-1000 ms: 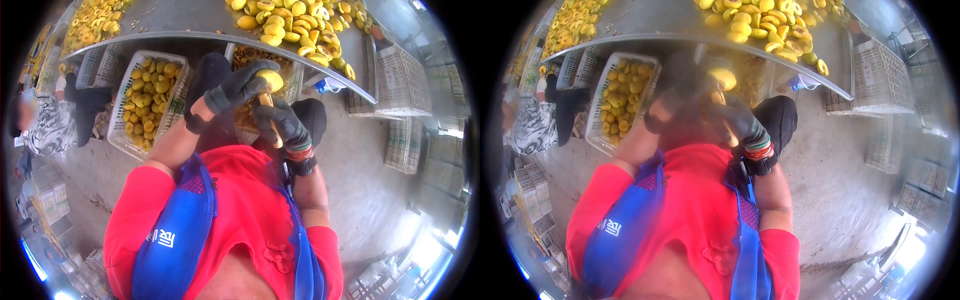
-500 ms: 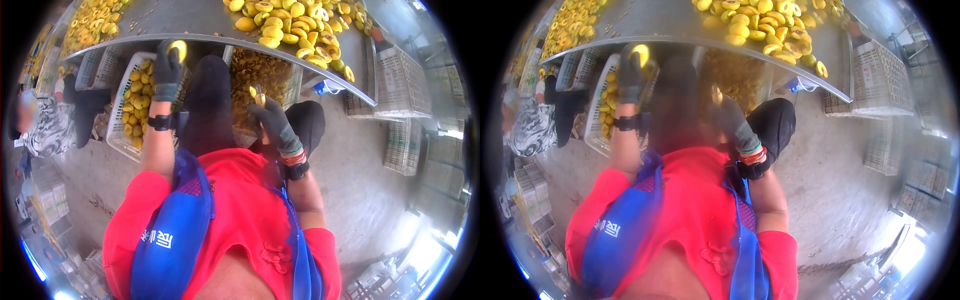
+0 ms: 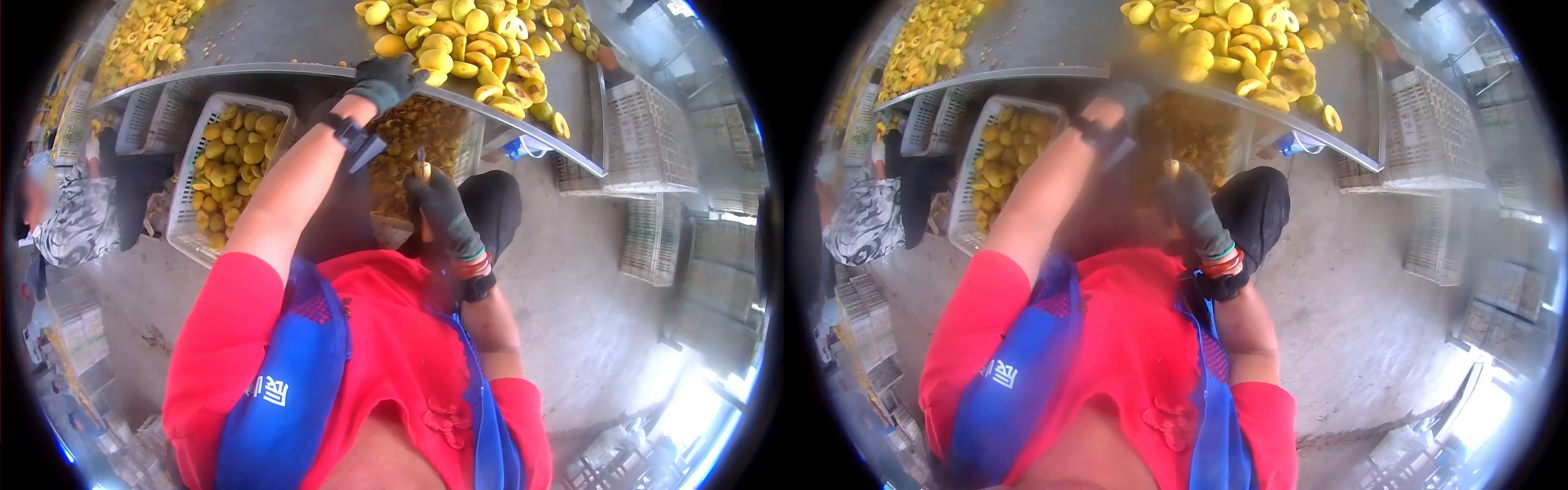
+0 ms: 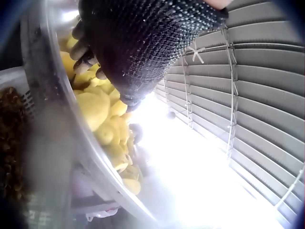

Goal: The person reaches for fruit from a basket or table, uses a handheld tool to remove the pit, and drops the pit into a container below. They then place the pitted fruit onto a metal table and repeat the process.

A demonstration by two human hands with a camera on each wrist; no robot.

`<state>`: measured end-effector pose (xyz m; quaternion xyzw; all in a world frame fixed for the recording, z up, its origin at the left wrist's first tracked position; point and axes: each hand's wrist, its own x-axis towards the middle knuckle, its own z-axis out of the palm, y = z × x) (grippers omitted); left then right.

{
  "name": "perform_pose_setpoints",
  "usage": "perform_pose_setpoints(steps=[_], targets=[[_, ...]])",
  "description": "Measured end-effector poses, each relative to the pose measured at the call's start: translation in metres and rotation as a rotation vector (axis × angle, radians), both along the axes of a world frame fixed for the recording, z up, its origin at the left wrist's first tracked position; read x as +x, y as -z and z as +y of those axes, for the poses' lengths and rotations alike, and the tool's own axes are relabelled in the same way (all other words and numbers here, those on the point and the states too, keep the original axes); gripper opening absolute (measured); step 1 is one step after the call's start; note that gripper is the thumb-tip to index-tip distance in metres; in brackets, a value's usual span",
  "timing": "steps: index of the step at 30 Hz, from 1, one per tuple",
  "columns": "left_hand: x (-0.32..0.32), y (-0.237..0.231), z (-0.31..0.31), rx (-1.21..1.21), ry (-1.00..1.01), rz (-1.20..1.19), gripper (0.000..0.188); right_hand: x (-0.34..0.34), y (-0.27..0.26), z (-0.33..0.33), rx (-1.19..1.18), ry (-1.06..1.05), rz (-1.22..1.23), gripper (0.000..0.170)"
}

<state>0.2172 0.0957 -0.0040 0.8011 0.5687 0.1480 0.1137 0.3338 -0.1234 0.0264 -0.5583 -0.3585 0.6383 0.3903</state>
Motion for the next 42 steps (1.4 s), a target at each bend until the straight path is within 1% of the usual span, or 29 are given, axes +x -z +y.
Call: perform_pose_setpoints(steps=[1,2,3,6,7,9,11,12,14,15,18,19,21,22,23,24,25,27,28,30,32,34,35,38,40,41,42], targets=[[0.014,0.021,0.015,-0.055,0.028,-0.065,0.058,0.000,0.006,0.000,0.031,0.040,0.002,0.010],[0.027,0.062,0.041,-0.076,0.033,-0.201,0.057,0.000,0.018,-0.001,0.063,0.081,0.004,0.010],[0.039,0.114,0.071,-0.097,0.040,-0.336,0.056,0.001,0.025,-0.001,0.095,0.124,0.009,0.010],[0.047,0.093,0.050,0.010,-0.010,-0.253,0.048,0.008,0.004,-0.005,-0.016,0.071,0.089,0.010],[0.041,0.070,0.031,0.044,-0.005,-0.274,0.045,0.008,0.000,-0.005,-0.004,0.076,0.066,0.010],[0.029,0.063,0.026,0.089,-0.004,-0.241,0.040,0.008,-0.004,-0.006,0.017,0.084,0.022,0.010],[0.018,0.071,0.033,0.112,-0.012,-0.133,0.038,0.019,0.014,-0.005,0.135,0.058,-0.031,0.011],[0.012,0.061,0.025,0.187,0.052,-0.167,0.038,0.020,0.019,-0.003,0.192,0.049,-0.055,0.011],[0.001,0.046,0.001,0.328,0.172,-0.239,0.037,0.017,0.019,0.004,0.185,0.136,0.043,0.012],[0.002,0.048,0.007,0.262,0.158,-0.242,0.042,0.016,0.016,0.010,0.192,0.175,0.087,0.012],[0.017,0.041,0.006,0.210,0.015,-0.105,0.044,0.022,0.018,0.016,0.190,0.157,0.034,0.010],[0.022,0.036,0.007,0.167,0.027,-0.041,0.045,0.025,0.025,0.017,0.217,0.146,-0.012,0.010],[0.038,0.018,0.005,0.207,0.049,0.046,0.044,0.031,0.038,0.015,0.265,0.128,-0.111,0.009],[0.043,0.015,0.005,0.228,0.061,0.090,0.043,0.032,0.039,0.011,0.242,0.156,-0.066,0.008],[0.048,0.039,0.023,0.348,0.123,0.035,0.045,0.031,0.037,0.006,0.220,0.183,-0.020,0.008],[0.054,0.045,0.037,0.254,0.123,0.078,0.046,0.031,0.036,0.004,0.199,0.211,0.027,0.007],[0.059,0.049,0.049,0.158,0.122,0.123,0.048,0.033,0.041,0.004,0.211,0.219,0.006,0.006],[0.062,0.044,0.056,0.010,0.161,0.191,0.054,0.035,0.049,0.004,0.236,0.232,-0.033,0.005],[0.063,0.042,0.060,-0.063,0.181,0.224,0.057,0.037,0.051,0.002,0.202,0.248,0.033,0.005],[0.065,0.030,0.055,-0.039,0.218,0.347,0.058,0.033,0.030,0.000,0.135,0.276,0.167,0.005],[0.062,0.019,0.055,-0.126,0.222,0.303,0.057,0.035,0.039,0.003,0.163,0.237,0.129,0.004],[0.059,-0.001,0.048,-0.262,0.202,0.283,0.055,0.034,0.044,0.007,0.166,0.224,0.117,0.003],[0.055,0.023,0.065,-0.314,0.227,0.164,0.057,0.031,0.045,0.009,0.158,0.230,0.123,0.002],[0.047,0.036,0.077,-0.283,0.326,0.132,0.064,0.028,0.055,0.013,0.141,0.208,0.110,0.002],[0.051,0.070,0.098,-0.276,0.297,0.014,0.068,0.030,0.056,0.013,0.152,0.196,0.110,0.002],[0.051,0.066,0.091,-0.291,0.263,-0.031,0.068,0.030,0.051,0.011,0.167,0.193,0.122,0.003],[0.050,0.077,0.091,-0.243,0.241,-0.198,0.070,0.030,0.045,0.010,0.182,0.188,0.134,0.003]])
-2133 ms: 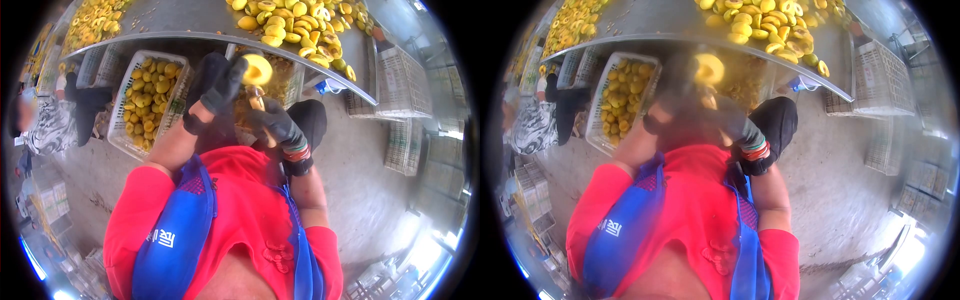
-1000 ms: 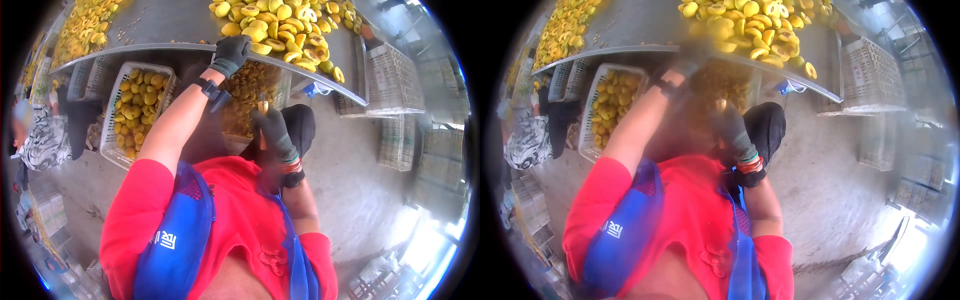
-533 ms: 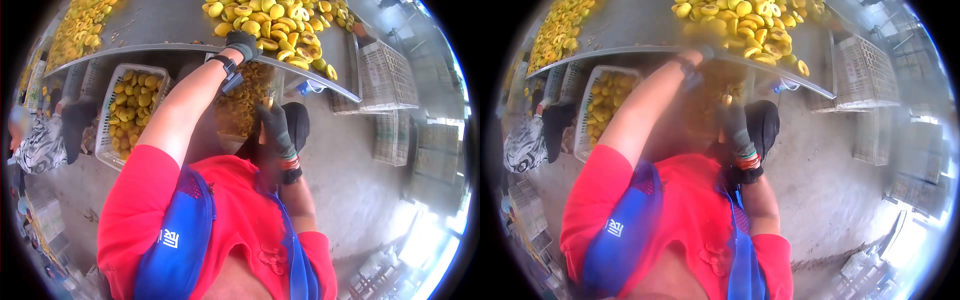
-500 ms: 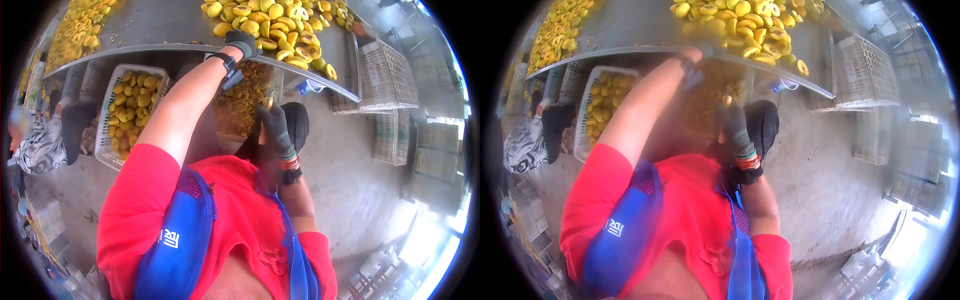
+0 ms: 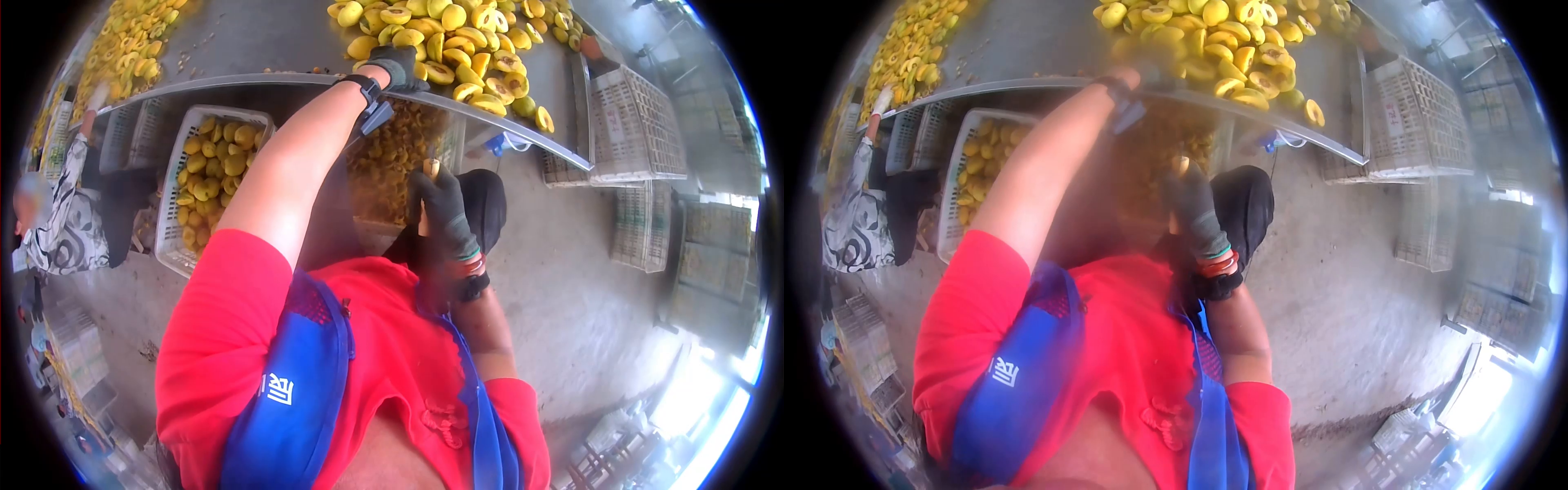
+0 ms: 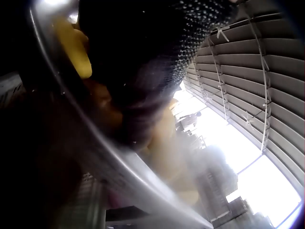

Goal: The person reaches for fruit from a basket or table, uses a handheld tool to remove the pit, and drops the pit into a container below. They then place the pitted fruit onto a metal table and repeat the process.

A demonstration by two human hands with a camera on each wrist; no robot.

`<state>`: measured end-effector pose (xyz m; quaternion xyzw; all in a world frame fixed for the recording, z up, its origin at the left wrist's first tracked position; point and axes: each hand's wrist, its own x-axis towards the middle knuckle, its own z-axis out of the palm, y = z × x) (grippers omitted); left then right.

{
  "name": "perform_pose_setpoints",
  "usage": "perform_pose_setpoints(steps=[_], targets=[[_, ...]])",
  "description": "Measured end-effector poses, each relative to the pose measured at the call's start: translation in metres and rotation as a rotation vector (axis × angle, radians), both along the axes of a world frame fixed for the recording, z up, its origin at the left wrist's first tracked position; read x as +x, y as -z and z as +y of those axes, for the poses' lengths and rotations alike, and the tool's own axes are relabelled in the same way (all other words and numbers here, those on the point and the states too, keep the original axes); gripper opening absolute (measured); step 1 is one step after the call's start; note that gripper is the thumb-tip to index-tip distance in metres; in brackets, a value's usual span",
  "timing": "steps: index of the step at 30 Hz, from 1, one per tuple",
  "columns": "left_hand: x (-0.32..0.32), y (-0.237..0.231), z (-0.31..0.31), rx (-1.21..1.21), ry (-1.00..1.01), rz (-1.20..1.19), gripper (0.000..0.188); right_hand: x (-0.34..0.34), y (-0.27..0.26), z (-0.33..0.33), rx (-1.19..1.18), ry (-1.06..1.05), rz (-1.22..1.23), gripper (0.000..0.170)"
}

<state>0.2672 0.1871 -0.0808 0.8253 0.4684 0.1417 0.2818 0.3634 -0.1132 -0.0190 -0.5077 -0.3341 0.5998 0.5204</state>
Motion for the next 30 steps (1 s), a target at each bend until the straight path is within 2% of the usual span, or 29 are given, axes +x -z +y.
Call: perform_pose_setpoints(steps=[2,3,6,8,9,13,19,23,25,28,30], targets=[[-0.003,0.019,0.000,0.068,-0.050,-0.331,0.075,-0.001,-0.013,-0.001,-0.038,0.057,0.048,0.005],[0.000,-0.016,-0.018,0.162,-0.069,-0.206,0.077,-0.001,-0.020,-0.002,-0.054,0.086,0.072,0.005],[-0.004,-0.061,-0.058,0.070,-0.093,-0.318,0.082,0.005,-0.038,0.001,-0.061,0.110,-0.188,0.007],[-0.008,-0.072,-0.075,-0.242,-0.088,-0.540,0.080,0.006,-0.046,0.007,0.016,0.167,-0.297,0.007],[-0.012,-0.080,-0.089,-0.367,-0.073,-0.587,0.073,0.005,-0.047,0.010,0.055,0.195,-0.350,0.007],[-0.031,-0.111,-0.167,-0.316,0.048,-0.690,0.065,-0.003,-0.041,0.025,0.336,0.329,-0.409,0.008],[-0.046,-0.106,-0.197,-0.256,0.054,-0.792,0.054,-0.010,-0.081,0.006,0.190,0.257,-0.306,0.005],[-0.054,-0.111,-0.211,-0.398,0.034,-0.983,0.051,-0.008,-0.088,-0.002,0.193,0.245,-0.256,0.009],[-0.059,-0.108,-0.206,-0.354,-0.035,-0.822,0.048,-0.010,-0.099,-0.008,0.169,0.242,-0.300,0.009],[-0.064,-0.134,-0.221,-0.365,-0.133,-0.777,0.044,-0.007,-0.063,-0.007,0.286,0.236,-0.394,0.009],[-0.063,-0.142,-0.234,-0.220,-0.129,-0.718,0.043,-0.014,-0.065,-0.009,0.245,0.207,-0.235,0.010]])
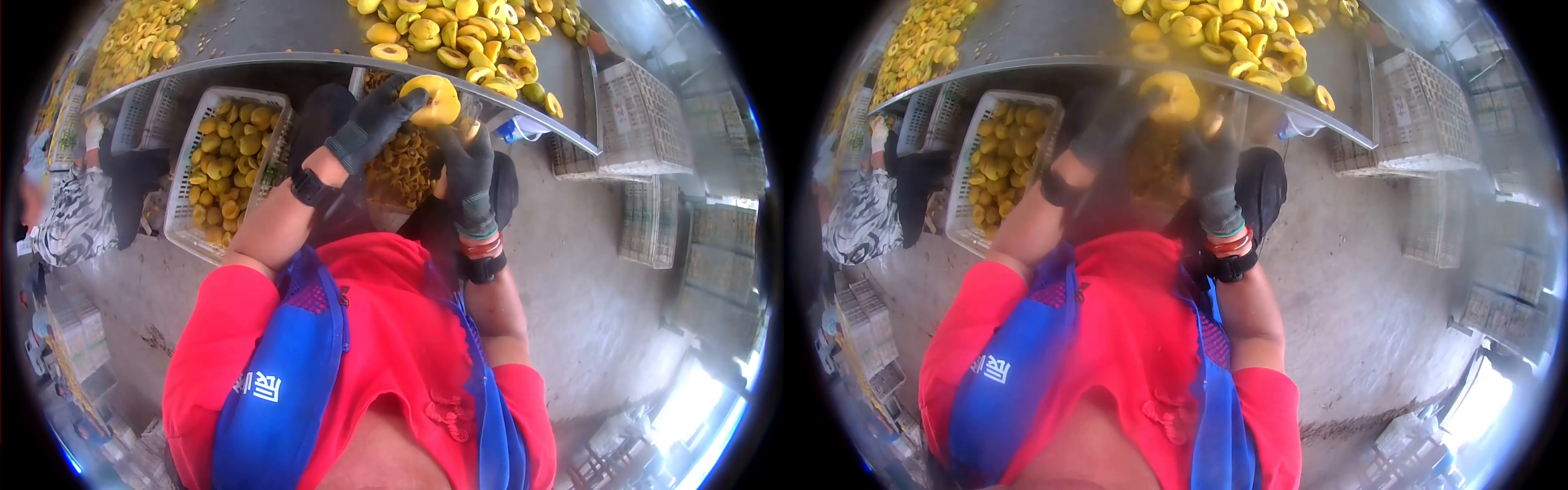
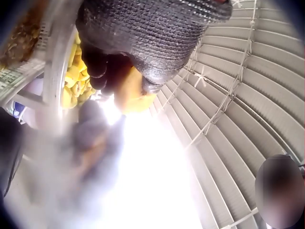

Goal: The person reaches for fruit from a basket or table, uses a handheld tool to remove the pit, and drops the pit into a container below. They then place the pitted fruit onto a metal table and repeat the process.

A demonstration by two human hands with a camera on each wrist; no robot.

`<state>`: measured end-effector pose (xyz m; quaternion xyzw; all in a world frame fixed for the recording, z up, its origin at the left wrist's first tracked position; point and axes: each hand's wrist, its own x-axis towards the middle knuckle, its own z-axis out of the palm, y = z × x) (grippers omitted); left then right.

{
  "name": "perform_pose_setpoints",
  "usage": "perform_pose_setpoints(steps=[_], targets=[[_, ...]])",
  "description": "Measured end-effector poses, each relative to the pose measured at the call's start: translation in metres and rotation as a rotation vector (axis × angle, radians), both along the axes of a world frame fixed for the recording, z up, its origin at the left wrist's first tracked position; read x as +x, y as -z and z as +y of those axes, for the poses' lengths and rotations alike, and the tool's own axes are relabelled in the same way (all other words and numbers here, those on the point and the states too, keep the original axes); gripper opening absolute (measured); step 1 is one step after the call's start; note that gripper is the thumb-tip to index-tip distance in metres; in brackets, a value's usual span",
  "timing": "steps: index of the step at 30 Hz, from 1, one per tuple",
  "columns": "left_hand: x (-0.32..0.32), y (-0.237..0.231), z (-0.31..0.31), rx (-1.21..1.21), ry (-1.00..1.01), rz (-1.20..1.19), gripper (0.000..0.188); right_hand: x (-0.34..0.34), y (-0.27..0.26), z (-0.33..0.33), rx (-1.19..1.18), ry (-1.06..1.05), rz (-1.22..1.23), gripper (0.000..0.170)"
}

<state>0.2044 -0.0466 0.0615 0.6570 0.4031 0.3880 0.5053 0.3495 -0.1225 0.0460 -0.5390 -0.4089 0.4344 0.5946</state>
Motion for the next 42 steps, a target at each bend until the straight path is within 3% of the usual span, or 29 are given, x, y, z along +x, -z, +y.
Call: perform_pose_setpoints(steps=[1,4,7,10,13,16,21,24,26,29,35,38,42], targets=[[0.002,0.005,-0.005,0.158,-0.014,0.088,0.044,-0.003,-0.001,-0.002,-0.015,-0.021,0.079,0.011],[-0.002,0.040,-0.003,0.374,0.033,0.173,0.046,0.006,0.004,0.002,-0.023,0.013,-0.044,0.017],[-0.010,0.045,-0.003,0.558,0.027,0.315,0.050,0.013,0.001,0.005,0.130,0.174,-0.569,0.022],[-0.010,0.012,-0.017,0.593,0.067,0.317,0.054,0.015,-0.005,0.006,0.220,0.176,-0.769,0.024],[-0.012,-0.003,-0.020,0.706,0.061,0.324,0.056,0.010,-0.003,0.005,0.233,0.206,-0.778,0.023],[-0.014,0.014,-0.016,0.536,-0.026,0.238,0.056,0.004,0.002,-0.006,-0.019,0.131,-0.686,0.021],[-0.012,0.031,-0.017,0.515,-0.170,0.054,0.051,-0.016,0.021,-0.016,-0.025,-0.047,-0.444,0.014],[-0.010,0.033,-0.021,0.224,-0.117,-0.086,0.049,-0.024,0.010,-0.018,-0.074,-0.101,-0.323,0.015],[-0.010,0.038,-0.021,0.251,-0.135,-0.014,0.049,-0.029,-0.007,-0.022,-0.140,-0.116,-0.144,0.016],[-0.005,0.028,-0.029,0.252,-0.179,-0.032,0.050,-0.028,0.004,-0.022,-0.111,-0.073,-0.269,0.019],[0.003,0.020,-0.037,0.299,-0.078,-0.211,0.047,-0.033,-0.005,-0.024,0.006,-0.041,-0.185,0.019],[0.004,0.016,-0.041,0.484,-0.087,-0.175,0.044,-0.035,-0.003,-0.022,-0.008,-0.057,-0.115,0.018],[0.007,0.027,-0.034,0.558,-0.070,-0.218,0.042,-0.032,-0.016,-0.023,-0.196,-0.185,0.085,0.018]])
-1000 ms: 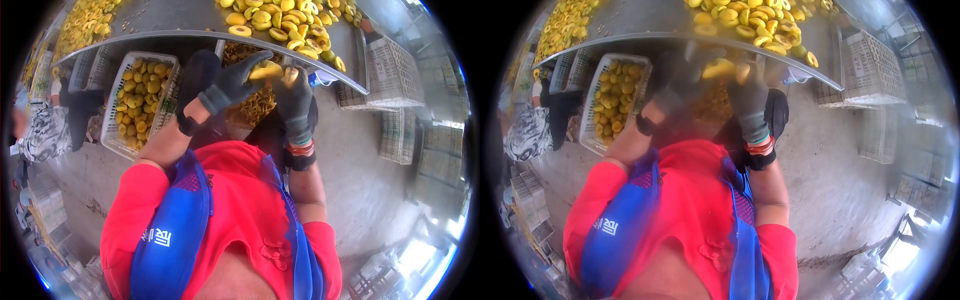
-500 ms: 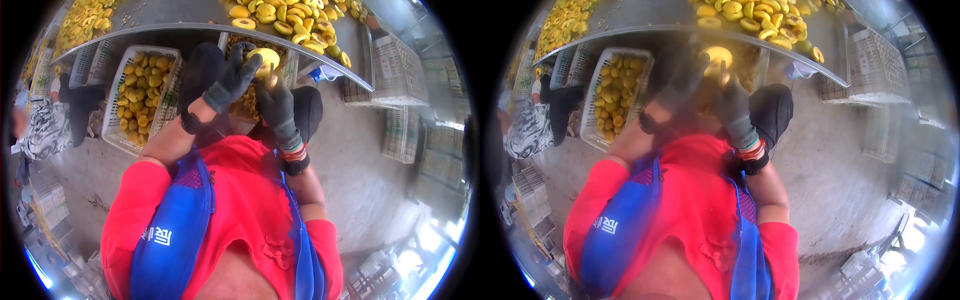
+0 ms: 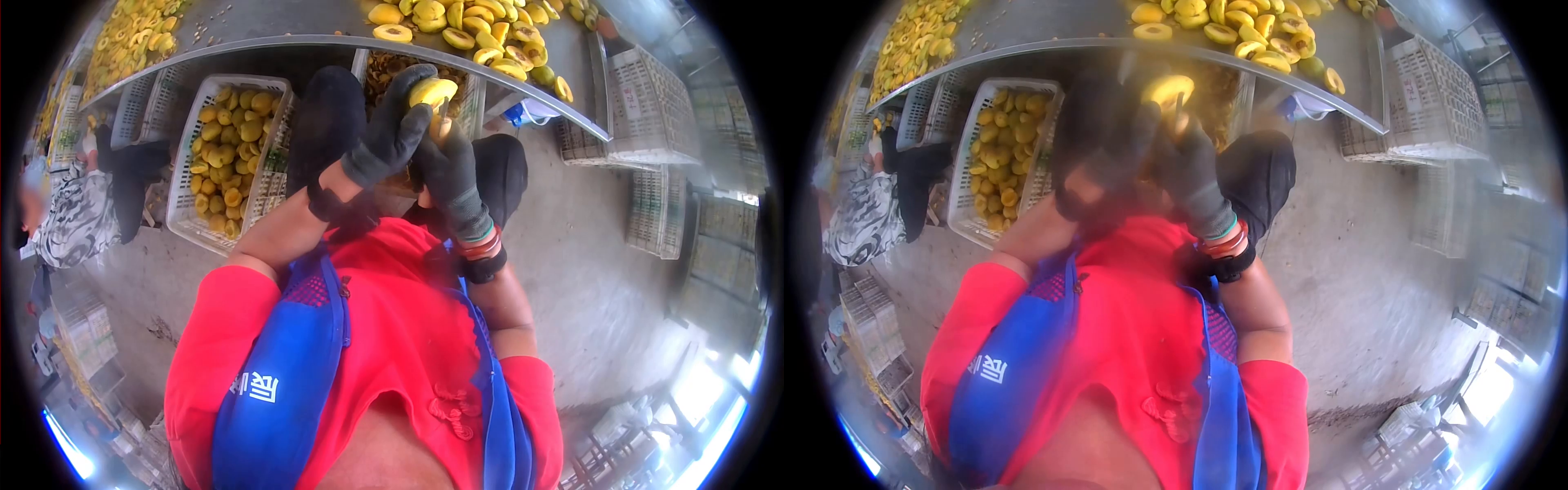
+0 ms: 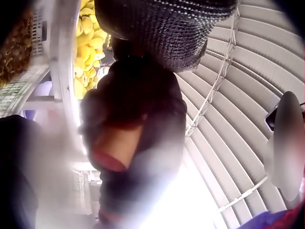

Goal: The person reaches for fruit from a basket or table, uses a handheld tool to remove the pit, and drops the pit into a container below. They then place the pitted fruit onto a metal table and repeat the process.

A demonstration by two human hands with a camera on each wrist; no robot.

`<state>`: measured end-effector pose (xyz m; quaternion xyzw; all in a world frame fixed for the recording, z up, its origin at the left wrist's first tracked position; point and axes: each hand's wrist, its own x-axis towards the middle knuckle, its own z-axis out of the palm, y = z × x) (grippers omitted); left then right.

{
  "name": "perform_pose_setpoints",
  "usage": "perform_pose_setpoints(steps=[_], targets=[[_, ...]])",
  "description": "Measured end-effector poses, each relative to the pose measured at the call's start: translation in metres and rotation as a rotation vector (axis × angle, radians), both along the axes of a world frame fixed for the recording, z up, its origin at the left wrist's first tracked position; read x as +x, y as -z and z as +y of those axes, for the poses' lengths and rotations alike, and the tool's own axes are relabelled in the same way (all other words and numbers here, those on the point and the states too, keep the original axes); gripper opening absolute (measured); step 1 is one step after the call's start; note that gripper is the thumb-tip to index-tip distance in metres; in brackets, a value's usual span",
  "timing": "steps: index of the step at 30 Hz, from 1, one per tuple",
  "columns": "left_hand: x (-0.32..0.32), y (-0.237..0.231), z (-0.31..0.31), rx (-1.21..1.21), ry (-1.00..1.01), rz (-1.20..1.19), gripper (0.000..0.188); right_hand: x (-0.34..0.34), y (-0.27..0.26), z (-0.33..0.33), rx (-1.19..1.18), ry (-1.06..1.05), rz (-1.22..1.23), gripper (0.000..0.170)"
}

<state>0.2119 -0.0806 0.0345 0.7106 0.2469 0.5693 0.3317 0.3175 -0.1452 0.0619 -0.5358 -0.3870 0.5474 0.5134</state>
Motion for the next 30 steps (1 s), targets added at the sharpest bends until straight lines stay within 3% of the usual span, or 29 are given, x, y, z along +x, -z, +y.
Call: perform_pose_setpoints(steps=[2,5,8,11,14,17,19,22,25,27,28,30], targets=[[-0.004,-0.007,-0.002,-0.013,0.009,0.038,0.042,0.004,-0.007,-0.002,-0.099,-0.065,0.237,0.017],[-0.006,0.005,0.000,-0.052,0.021,0.126,0.042,0.002,-0.010,-0.002,-0.072,-0.064,0.195,0.014],[-0.002,0.004,0.004,-0.034,0.019,0.074,0.043,-0.004,0.030,0.007,0.325,0.054,-0.227,0.014],[-0.002,-0.003,0.000,-0.132,0.058,0.009,0.044,-0.003,0.018,0.002,0.180,-0.002,-0.112,0.016],[-0.005,-0.009,-0.007,-0.259,0.094,-0.025,0.045,0.003,-0.001,0.001,-0.062,-0.095,0.224,0.013],[-0.017,-0.041,-0.014,-0.212,0.076,0.146,0.045,0.017,-0.002,0.001,-0.090,-0.298,0.156,0.010],[-0.012,0.009,0.006,-0.210,0.112,0.050,0.044,0.016,-0.002,0.000,-0.081,-0.297,0.117,0.009],[-0.010,0.022,0.013,-0.137,0.088,0.017,0.042,0.013,-0.002,-0.001,-0.040,-0.271,0.099,0.009],[-0.015,-0.028,-0.008,-0.143,0.124,0.032,0.040,0.016,-0.005,-0.001,-0.054,-0.308,0.123,0.009],[-0.014,-0.028,-0.007,-0.123,0.122,-0.003,0.039,0.015,-0.007,0.001,-0.033,-0.306,0.127,0.009],[-0.006,0.000,0.005,-0.084,0.094,-0.040,0.038,0.011,-0.007,0.000,0.002,-0.277,0.121,0.009],[-0.002,0.010,0.010,-0.050,0.073,-0.081,0.038,0.010,-0.010,-0.001,0.013,-0.267,0.116,0.009]])
